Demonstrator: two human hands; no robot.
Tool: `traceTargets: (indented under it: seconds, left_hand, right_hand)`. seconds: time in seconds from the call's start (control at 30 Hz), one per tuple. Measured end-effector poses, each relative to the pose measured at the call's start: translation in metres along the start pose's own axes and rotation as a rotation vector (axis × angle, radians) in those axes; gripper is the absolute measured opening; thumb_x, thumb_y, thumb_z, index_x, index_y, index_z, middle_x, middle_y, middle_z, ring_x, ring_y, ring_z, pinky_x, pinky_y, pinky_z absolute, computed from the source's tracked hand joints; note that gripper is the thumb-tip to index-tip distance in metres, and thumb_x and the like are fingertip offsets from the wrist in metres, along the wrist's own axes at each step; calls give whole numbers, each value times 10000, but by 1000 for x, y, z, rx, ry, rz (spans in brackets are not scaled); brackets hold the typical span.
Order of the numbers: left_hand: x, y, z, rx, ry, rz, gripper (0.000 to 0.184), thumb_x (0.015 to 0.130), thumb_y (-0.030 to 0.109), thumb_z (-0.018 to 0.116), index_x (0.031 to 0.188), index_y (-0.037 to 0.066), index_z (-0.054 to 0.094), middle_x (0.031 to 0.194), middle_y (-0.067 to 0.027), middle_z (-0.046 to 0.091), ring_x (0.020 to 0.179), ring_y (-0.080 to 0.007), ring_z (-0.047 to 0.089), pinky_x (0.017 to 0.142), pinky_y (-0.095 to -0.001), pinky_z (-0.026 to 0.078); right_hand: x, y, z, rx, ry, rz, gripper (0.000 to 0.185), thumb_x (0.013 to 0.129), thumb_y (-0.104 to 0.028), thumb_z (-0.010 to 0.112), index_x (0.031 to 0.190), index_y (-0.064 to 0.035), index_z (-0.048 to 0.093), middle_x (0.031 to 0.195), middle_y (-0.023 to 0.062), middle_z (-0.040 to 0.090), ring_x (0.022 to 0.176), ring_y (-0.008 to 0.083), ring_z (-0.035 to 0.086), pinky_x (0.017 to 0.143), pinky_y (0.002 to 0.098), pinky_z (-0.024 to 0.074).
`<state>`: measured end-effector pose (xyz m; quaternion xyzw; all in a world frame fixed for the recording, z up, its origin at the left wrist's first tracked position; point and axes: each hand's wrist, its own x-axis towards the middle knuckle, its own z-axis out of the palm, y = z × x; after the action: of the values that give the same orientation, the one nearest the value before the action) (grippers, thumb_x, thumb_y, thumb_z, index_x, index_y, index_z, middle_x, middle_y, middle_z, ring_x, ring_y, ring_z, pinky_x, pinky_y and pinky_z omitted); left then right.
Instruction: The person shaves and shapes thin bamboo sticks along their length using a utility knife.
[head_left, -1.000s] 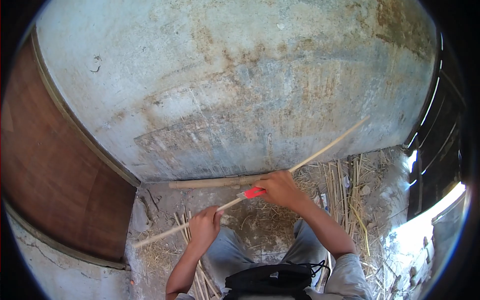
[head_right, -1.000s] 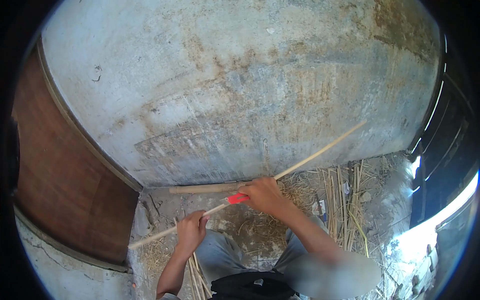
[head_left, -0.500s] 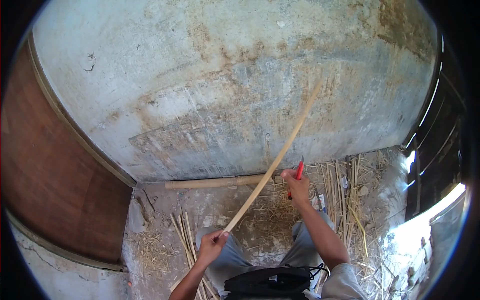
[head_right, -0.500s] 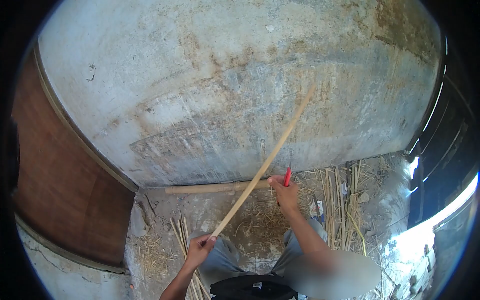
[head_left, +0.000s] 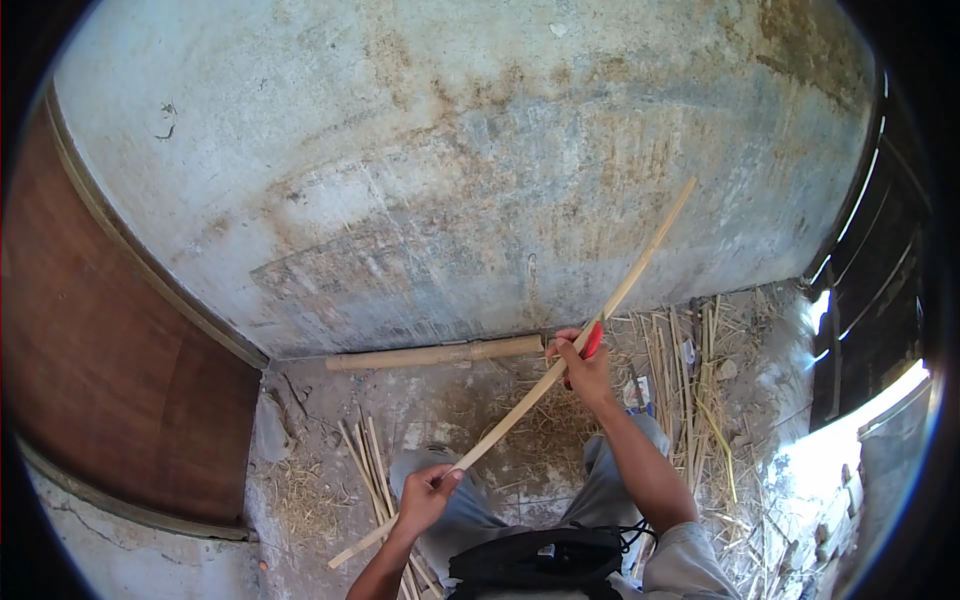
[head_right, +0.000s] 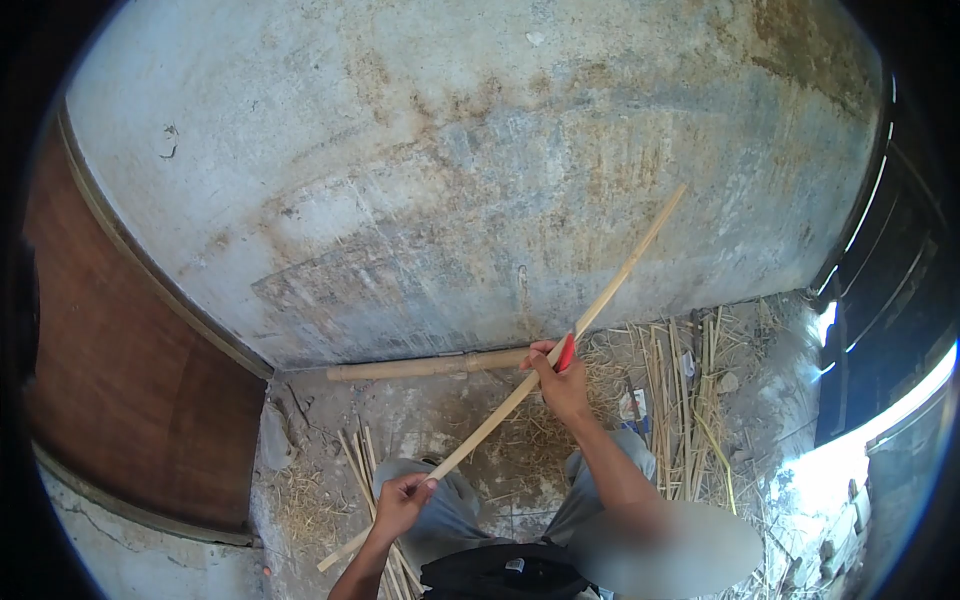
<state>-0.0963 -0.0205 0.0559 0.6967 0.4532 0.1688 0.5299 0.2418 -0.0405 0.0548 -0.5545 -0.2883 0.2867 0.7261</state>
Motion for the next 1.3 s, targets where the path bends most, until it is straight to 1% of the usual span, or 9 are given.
traceTargets:
  seconds: [0.17, 0.33, 0.57, 0.77, 0.87, 0.93, 1.03, 1.27, 1.3]
  left_hand:
    - [1, -2, -3, -110, 3, -3, 216, 944, 180, 664, 998, -23, 713, 657, 29, 567, 602, -52, 486, 549, -235, 379]
    - [4, 1, -15, -156, -83, -65, 208, 951, 172, 654, 1005, -20, 715, 647, 24, 554, 588, -51, 462, 545, -232, 366]
    - [6, 23, -40, -316, -339, -328, 266, 973, 211, 615, 1070, -26, 685, 589, 35, 456, 494, -41, 352, 440, -213, 248]
    - [6, 4, -42, -630, -621, -534, 372, 979, 275, 604, 1170, -44, 617, 575, 31, 408, 457, -44, 324, 413, -207, 244]
    - [6, -3, -40, -711, -691, -578, 389, 983, 275, 596, 1202, -46, 591, 597, 21, 417, 459, -44, 318, 414, -206, 247]
    - [5, -4, -40, -743, -711, -590, 391, 986, 270, 590, 1214, -48, 581, 610, 14, 426, 461, -43, 313, 414, -207, 246]
    - [3, -4, -39, -737, -702, -573, 398, 996, 267, 573, 1235, -50, 563, 627, 6, 433, 463, -43, 306, 415, -208, 251]
    - [5, -14, -43, -901, -880, -603, 426, 1032, 296, 498, 1274, -52, 539, 620, 15, 410, 450, -32, 278, 402, -198, 233]
    - [5, -13, -43, -888, -881, -607, 441, 1027, 315, 508, 1271, -49, 548, 613, 20, 408, 447, -32, 269, 402, -201, 229]
  right_hand:
    - [1, 1, -11, -130, -167, -30, 218, 991, -178, 568, 1143, -22, 549, 836, 45, 710, 562, 38, 471, 497, 216, 390]
    - [-3, -15, -23, 22, -467, 36, 373, 1020, -201, 527, 1329, -25, 415, 938, 74, 717, 540, 37, 481, 486, 226, 422]
    - [-6, -22, -31, -43, -499, -51, 369, 998, -215, 574, 1297, -15, 490, 986, 93, 726, 541, 38, 506, 476, 227, 435]
    - [-4, -17, -30, 38, -497, 17, 377, 989, -222, 596, 1284, 3, 527, 945, 129, 728, 601, 58, 567, 499, 225, 434]
    - [-6, -17, -27, 84, -458, 32, 403, 1006, -247, 570, 1296, 27, 516, 798, 98, 690, 730, 114, 658, 502, 237, 422]
    - [-5, -13, -27, 104, -466, 15, 451, 1025, -273, 533, 1336, 51, 486, 642, 38, 571, 863, 180, 699, 506, 248, 415]
    - [-5, -11, -26, 91, -458, -11, 504, 1036, -287, 509, 1394, 59, 436, 570, 1, 459, 913, 208, 705, 507, 252, 409]
    - [-6, -13, -26, 132, -438, 26, 519, 1042, -295, 488, 1402, 72, 423, 543, -4, 422, 829, 200, 690, 565, 278, 456]
    - [-5, -8, -27, 82, -399, 16, 497, 1032, -280, 515, 1386, 63, 455, 571, -3, 481, 810, 155, 677, 543, 269, 447]
